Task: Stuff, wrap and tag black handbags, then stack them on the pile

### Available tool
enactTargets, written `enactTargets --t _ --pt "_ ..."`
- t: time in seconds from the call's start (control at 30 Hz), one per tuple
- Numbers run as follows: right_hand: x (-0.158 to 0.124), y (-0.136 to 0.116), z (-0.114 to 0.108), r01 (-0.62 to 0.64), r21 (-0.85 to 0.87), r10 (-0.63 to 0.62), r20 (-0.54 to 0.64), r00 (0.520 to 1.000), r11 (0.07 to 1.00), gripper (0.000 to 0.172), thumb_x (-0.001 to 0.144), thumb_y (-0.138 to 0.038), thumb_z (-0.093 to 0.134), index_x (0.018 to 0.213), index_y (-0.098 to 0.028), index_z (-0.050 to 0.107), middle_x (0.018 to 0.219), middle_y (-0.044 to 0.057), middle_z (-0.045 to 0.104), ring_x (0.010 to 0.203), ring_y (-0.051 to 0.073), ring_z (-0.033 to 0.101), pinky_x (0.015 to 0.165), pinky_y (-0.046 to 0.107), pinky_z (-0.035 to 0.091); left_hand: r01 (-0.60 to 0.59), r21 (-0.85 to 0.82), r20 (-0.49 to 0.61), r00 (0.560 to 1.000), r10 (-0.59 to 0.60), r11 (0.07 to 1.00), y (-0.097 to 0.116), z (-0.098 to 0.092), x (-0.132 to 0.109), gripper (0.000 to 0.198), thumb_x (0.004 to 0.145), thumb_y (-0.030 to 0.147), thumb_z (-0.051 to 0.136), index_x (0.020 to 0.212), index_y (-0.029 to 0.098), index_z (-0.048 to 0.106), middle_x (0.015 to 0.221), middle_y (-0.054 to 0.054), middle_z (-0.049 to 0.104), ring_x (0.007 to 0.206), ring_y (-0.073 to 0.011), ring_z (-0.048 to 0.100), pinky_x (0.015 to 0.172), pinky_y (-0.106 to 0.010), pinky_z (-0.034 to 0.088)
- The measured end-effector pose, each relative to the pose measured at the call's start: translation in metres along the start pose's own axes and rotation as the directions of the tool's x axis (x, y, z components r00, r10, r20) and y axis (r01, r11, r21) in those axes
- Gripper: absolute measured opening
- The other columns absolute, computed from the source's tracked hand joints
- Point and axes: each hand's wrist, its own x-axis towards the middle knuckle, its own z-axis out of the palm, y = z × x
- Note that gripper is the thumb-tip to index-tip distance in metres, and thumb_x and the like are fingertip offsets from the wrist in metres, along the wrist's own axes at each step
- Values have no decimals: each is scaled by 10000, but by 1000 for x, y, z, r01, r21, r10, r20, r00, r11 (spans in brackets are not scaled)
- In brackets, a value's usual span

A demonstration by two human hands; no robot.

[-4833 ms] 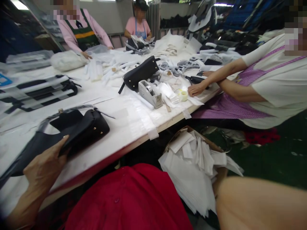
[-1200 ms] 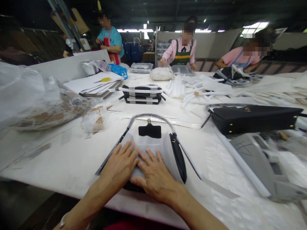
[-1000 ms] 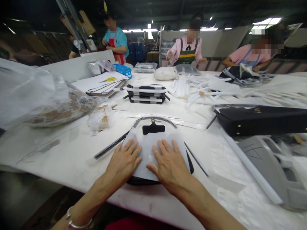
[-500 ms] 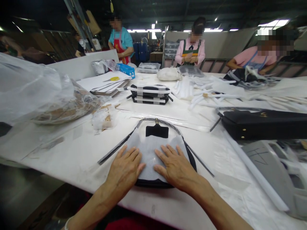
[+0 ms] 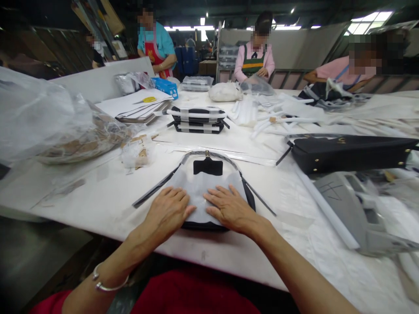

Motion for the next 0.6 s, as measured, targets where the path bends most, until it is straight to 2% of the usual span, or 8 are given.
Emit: enactTargets --t 0.1,0.17,0.3,0.47,0.6 --pt "1 -1 0 -10 24 10 22 1000 1000 512 992 -507 368 1447 -289 453 1527 47 408 1437 287 302 1173 596 136 -100 -41 -29 995 99 994 -2 1 -6 202 963 290 511 1056 159 634 1148 -109 676 1136 -259 594 1054 -471 372" --pt "1 -1 -1 -10 44 8 31 999 999 524 991 -516 358 1455 -285 440 1534 46 395 1444 285 287 1177 591 112 -169 -101 -51 985 164 980 -3 1 -11 228 974 241 488 1169 185 593 1243 -84 651 1178 -222 582 1081 -430 358" --pt "-1 -1 -3 -9 94 4 60 998 995 526 992 -507 355 1460 -281 432 1538 40 388 1455 283 258 1173 598 92 -254 -211 -24 967 255 944 -4 0 -24 271 985 257 478 1243 254 563 1247 -32 665 1133 -180 616 1063 -391 381" --pt "0 0 -8 -26 149 12 94 996 988 554 980 -538 363 1466 -278 422 1547 38 373 1460 292 239 1172 599 68 -266 -239 23 960 279 934 -3 1 -34 329 1003 240 430 1309 293 537 1323 -26 625 1217 -196 571 1073 -411 366" --pt "3 0 -14 -33 156 15 111 994 987 562 962 -537 404 1461 -279 435 1542 52 383 1448 307 267 1171 597 76 -230 -292 74 962 262 928 -5 -10 -23 312 984 334 481 1276 285 577 1274 -32 654 1172 -211 598 1042 -377 381"
